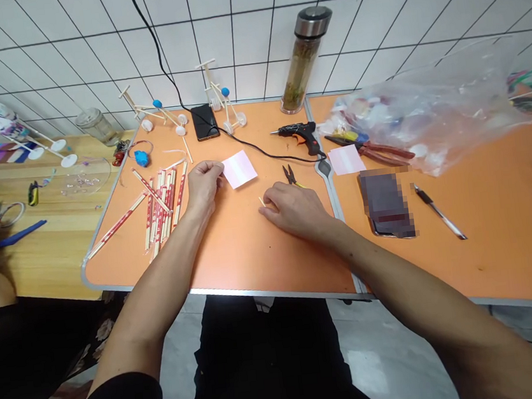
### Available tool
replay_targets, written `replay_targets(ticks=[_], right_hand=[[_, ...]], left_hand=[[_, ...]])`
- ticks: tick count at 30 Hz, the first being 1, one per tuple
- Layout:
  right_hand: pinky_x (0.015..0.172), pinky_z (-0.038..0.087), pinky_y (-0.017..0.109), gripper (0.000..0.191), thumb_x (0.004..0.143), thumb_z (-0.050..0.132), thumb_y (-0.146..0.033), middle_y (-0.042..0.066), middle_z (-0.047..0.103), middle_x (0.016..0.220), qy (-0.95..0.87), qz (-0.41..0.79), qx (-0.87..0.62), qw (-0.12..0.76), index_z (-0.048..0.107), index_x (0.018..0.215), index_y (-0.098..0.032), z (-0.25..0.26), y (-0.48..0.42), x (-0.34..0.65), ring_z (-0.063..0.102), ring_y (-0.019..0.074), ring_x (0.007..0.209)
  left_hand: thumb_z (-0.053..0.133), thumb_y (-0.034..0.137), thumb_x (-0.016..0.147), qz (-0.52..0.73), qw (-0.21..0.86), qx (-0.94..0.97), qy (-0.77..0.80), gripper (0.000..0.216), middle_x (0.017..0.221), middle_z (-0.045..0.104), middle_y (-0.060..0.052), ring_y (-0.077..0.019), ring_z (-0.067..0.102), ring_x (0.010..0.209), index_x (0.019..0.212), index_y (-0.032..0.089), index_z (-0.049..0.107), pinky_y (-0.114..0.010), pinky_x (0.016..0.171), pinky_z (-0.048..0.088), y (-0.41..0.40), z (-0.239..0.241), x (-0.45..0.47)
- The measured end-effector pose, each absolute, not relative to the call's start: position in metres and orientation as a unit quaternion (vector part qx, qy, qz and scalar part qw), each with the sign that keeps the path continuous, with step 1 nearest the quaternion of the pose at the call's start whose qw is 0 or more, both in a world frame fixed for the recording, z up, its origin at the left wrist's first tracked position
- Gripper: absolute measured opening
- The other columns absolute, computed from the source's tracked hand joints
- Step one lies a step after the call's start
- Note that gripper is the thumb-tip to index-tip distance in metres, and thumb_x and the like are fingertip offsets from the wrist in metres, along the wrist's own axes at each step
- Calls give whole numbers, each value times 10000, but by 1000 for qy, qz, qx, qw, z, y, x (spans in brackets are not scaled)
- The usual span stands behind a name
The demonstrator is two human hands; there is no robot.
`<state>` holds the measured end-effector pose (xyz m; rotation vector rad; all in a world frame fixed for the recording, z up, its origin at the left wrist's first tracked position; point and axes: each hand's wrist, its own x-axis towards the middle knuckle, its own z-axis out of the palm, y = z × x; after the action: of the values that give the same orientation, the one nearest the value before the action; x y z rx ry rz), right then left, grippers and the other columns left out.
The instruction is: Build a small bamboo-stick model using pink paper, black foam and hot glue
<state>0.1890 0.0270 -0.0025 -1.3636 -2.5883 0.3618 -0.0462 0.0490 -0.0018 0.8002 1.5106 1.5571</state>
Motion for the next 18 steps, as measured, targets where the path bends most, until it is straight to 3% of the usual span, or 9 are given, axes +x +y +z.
replay_targets(ticks=[5,10,14,18], right_hand=[[702,306,411,272,1159,486,-179,153,772,1163,-894,79,-440,23,756,1139,-155,-3,20,184,710,306,1029],[728,327,416,277,1133,457,-89,188,737,1195,-908,49,-417,2,726,1195,-114,-7,17,183,688,338,1075],[716,321,403,241,1148,442,-119,177,747,1186,-900,93,-425,34,678,1188,-143,-6,19,185,672,315,1020],[745,379,384,160,1126,468,-180,137,767,1117,-874,176,-432,136,623,1099,-212,-8,26,188,667,293,945]], left_hand=[[747,142,774,588,414,348,601,112,622,660,3,-86,493,453,686,186,693,-220,447,326,50,-7,-45],[762,173,764,550,410,381,620,133,588,647,-3,-103,476,457,656,194,686,-224,458,309,52,-13,-48],[768,152,767,494,385,458,631,190,584,608,-4,-127,481,537,613,202,668,-238,533,313,52,-19,-54],[821,51,697,456,295,501,674,204,678,647,-20,-187,521,680,680,220,709,-276,640,322,47,-18,-55]])
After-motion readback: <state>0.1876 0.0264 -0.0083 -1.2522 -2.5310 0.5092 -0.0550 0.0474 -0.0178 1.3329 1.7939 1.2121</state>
